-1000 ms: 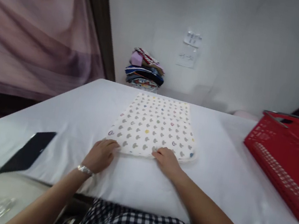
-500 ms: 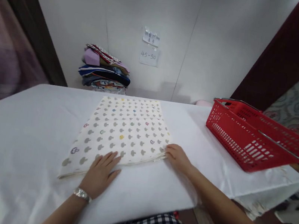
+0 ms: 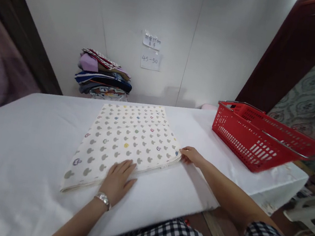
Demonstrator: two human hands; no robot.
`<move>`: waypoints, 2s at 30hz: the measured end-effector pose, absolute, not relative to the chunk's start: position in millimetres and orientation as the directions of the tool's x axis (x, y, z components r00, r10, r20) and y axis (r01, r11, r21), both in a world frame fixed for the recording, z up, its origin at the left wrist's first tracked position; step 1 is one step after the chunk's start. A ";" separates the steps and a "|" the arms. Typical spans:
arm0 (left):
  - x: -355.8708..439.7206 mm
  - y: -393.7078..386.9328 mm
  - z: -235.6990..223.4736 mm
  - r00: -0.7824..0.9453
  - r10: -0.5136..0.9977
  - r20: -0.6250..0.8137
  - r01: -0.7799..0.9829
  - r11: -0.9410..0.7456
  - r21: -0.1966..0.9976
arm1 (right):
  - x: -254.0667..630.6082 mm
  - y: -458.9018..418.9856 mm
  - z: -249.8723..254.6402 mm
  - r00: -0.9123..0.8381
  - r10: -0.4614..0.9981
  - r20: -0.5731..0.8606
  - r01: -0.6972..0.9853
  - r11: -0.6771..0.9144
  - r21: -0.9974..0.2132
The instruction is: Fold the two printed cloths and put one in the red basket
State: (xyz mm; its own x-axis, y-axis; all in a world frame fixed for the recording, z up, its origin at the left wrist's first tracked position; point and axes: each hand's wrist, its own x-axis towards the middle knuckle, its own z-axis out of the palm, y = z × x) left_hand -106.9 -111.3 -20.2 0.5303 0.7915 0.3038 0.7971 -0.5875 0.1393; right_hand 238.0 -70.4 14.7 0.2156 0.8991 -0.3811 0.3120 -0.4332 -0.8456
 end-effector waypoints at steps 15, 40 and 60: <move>39.6 -82.3 10.0 0.574 0.798 0.187 0.727 -0.601 0.332 | 227.1 -51.2 34.9 0.232 0.950 -0.207 0.393 -0.286 -0.874; 66.5 -49.3 11.1 0.399 0.917 -0.026 0.746 -0.308 0.591 | 241.2 -66.0 13.5 -0.023 0.846 -0.533 0.148 -0.524 -0.839; 70.1 -69.8 15.5 0.607 0.769 0.201 0.751 -0.638 0.171 | 246.2 -83.5 4.0 0.012 0.920 -0.391 -0.178 -0.383 -0.906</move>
